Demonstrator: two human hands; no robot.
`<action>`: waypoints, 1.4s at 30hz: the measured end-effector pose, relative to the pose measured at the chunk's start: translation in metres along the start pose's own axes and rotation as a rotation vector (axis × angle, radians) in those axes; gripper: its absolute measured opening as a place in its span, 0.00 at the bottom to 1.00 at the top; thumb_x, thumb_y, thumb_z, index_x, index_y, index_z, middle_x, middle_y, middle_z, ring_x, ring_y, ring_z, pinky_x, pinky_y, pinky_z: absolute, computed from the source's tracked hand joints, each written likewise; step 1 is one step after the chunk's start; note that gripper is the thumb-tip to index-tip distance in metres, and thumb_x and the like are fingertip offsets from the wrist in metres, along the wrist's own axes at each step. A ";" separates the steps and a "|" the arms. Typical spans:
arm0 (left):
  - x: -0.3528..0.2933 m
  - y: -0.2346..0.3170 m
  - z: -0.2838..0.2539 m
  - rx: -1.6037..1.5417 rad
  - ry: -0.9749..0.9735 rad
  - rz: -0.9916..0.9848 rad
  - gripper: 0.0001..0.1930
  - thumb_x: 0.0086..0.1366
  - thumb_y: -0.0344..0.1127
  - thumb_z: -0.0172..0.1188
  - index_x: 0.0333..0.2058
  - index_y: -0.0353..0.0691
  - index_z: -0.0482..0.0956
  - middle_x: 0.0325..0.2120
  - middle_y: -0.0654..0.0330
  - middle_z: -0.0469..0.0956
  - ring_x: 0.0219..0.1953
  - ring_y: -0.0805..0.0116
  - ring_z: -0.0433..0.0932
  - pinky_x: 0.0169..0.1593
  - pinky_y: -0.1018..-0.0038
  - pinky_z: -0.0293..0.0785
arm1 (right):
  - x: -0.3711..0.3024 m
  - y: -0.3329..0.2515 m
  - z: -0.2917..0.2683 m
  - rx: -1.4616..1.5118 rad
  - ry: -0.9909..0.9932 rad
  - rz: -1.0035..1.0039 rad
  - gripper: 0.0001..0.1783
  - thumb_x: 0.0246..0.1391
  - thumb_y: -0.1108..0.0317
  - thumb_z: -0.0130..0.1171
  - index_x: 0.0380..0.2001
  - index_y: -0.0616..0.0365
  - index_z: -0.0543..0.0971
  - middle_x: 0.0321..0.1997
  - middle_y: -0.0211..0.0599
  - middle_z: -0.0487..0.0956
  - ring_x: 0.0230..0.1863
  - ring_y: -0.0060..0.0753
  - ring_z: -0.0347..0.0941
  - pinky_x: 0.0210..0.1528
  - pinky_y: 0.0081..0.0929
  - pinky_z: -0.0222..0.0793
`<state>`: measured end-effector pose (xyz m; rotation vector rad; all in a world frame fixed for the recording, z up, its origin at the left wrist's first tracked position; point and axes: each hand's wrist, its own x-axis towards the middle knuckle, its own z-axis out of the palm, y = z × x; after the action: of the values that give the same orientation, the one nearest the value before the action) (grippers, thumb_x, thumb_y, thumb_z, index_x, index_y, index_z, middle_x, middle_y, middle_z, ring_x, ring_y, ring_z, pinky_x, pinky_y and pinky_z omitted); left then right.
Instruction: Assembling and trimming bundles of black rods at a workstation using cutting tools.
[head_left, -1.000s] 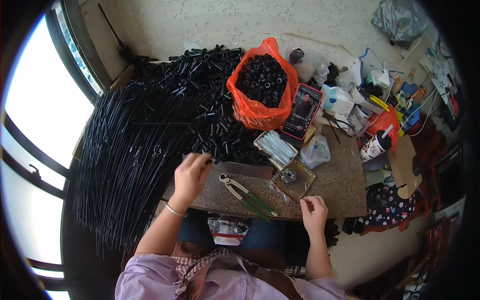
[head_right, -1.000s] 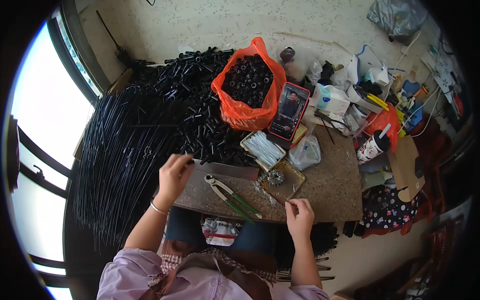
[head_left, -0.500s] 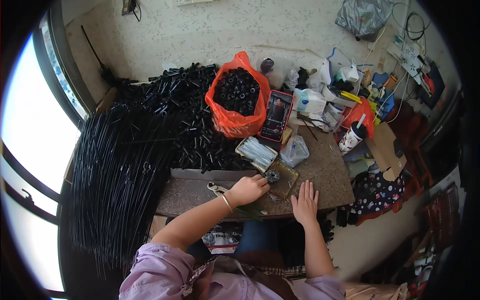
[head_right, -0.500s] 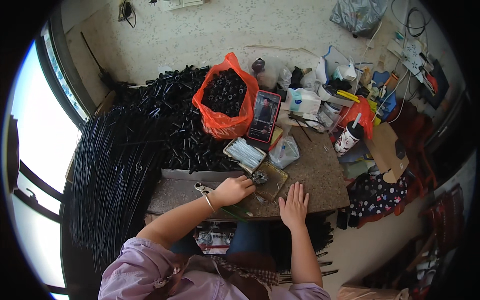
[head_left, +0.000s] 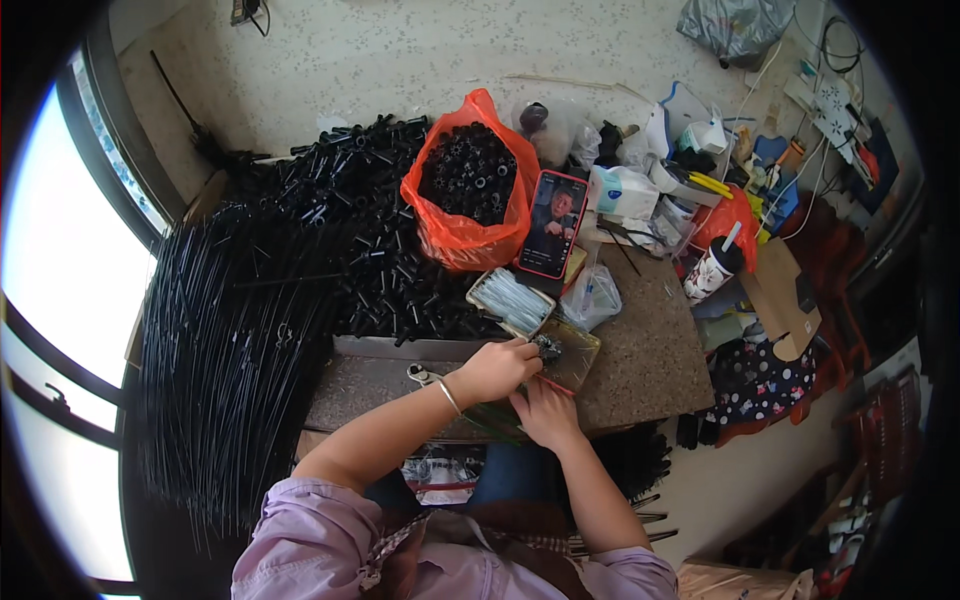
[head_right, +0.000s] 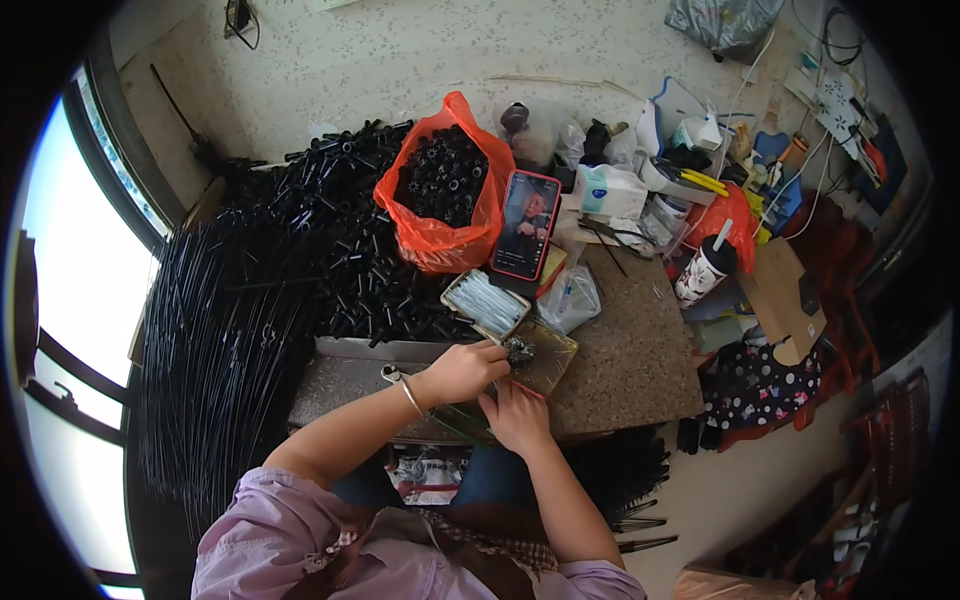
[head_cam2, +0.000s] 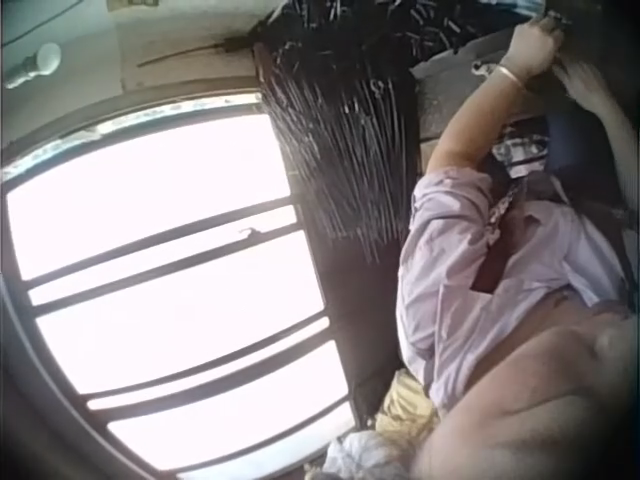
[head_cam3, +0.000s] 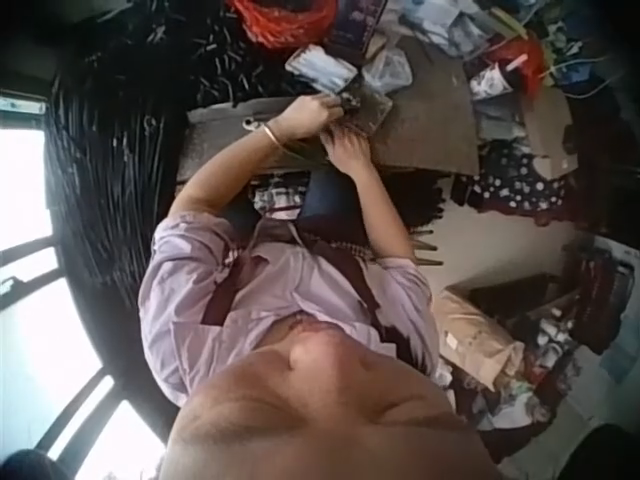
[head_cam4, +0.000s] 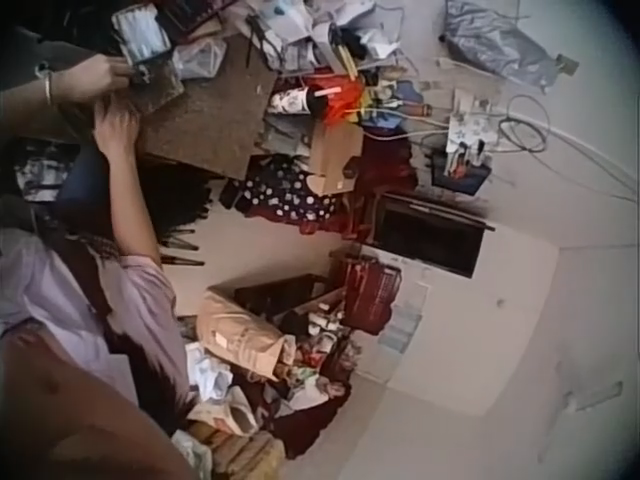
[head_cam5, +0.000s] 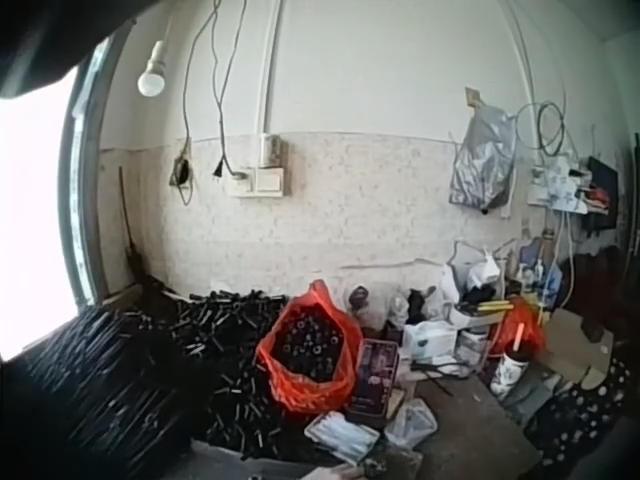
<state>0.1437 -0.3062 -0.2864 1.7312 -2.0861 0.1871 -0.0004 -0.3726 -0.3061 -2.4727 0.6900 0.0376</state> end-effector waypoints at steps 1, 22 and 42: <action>0.001 0.001 0.001 -0.009 -0.004 -0.001 0.08 0.44 0.32 0.54 0.26 0.38 0.73 0.28 0.59 0.70 0.34 0.62 0.73 0.34 0.72 0.74 | 0.001 0.005 0.006 0.000 0.001 0.002 0.27 0.53 0.53 0.48 0.52 0.60 0.66 0.53 0.52 0.67 0.56 0.50 0.59 0.61 0.42 0.50; -0.110 0.064 -0.011 0.233 0.080 0.008 0.11 0.51 0.37 0.55 0.33 0.41 0.71 0.37 0.60 0.71 0.42 0.65 0.70 0.54 0.59 0.63 | -0.042 0.005 0.009 0.277 0.354 -0.612 0.16 0.52 0.71 0.51 0.46 0.63 0.74 0.50 0.49 0.73 0.55 0.46 0.67 0.56 0.33 0.63; -0.203 0.106 -0.103 0.011 0.656 -0.065 0.10 0.49 0.30 0.62 0.30 0.39 0.70 0.31 0.59 0.75 0.32 0.64 0.73 0.43 0.64 0.72 | -0.033 -0.080 0.066 -0.144 -0.103 -0.879 0.38 0.49 0.54 0.55 0.59 0.63 0.58 0.64 0.48 0.56 0.66 0.46 0.48 0.65 0.40 0.44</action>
<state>0.0926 -0.0620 -0.2578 1.4727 -1.5449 0.6503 0.0173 -0.2656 -0.3142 -2.6727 -0.4874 -0.1215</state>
